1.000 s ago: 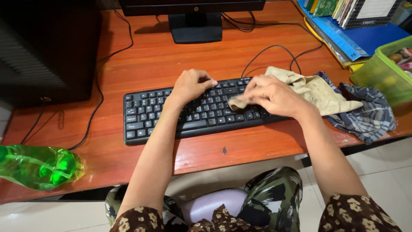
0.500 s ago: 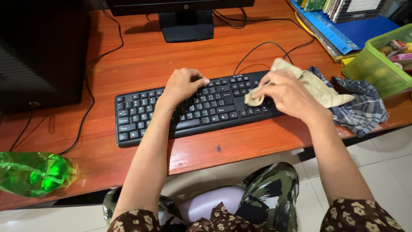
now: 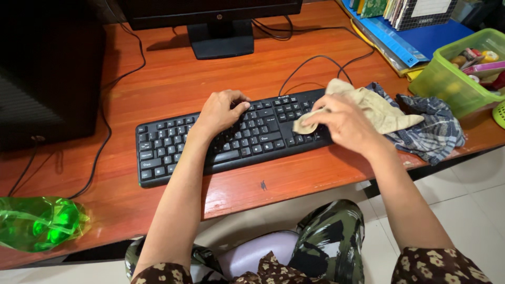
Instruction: The person wipes down a wooden desk with a cloth and spray bottle, then places a computer keyboard onto the clean surface and wipes the individual keys.
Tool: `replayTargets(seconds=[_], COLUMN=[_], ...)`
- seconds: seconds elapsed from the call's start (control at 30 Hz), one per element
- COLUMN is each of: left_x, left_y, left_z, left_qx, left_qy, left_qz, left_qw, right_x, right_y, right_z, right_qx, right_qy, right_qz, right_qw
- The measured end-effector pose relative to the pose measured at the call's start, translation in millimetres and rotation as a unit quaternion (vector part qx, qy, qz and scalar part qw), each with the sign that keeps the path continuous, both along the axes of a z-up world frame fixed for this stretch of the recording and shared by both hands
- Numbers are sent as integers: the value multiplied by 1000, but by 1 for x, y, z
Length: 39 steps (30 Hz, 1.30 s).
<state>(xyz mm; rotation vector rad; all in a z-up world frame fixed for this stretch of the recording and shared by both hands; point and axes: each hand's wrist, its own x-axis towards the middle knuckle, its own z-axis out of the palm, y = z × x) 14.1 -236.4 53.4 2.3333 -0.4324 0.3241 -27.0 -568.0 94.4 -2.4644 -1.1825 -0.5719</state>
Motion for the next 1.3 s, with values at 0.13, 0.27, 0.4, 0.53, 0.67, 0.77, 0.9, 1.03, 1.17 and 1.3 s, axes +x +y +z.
replayTargets(seconds=[0.13,0.27,0.4,0.53,0.67,0.77,0.9,1.03,1.17,1.3], left_x=[-2,-11,-23,-27,-28,-28,-27,-28,-31,-32], left_y=[-5,-26,-44,-45,-45,-47,-46,-47,-51,-51], left_z=[-5,-4,-1,0,-1,0,-1,-1,0,1], left_qx=[1,65,94,97,104,104,101,91,99,112], left_qy=[-49,-155,-172,-159,-148,-142,-138,-146,-140,-142], left_qz=[3,-4,-42,-45,-46,-49,-50,-54,-51,-47], left_qw=[999,986,980,982,982,983,984,984,984,982], right_x=[17,39,49,53,53,54,56,53,52,53], right_y=[-14,-4,12,3,1,-1,-15,-19,-7,-5], right_z=[3,5,-2,-5,-14,-16,-13,-14,-18,-17], right_qx=[17,65,-28,-38,-1,16,13,37,87,39], right_qy=[-73,-37,-89,-108,-145,-126,-122,-149,-114,-113], right_qz=[-128,-116,-75,-118,-136,-68,-103,-198,-95,-62], right_qw=[989,990,993,986,980,990,987,968,985,991])
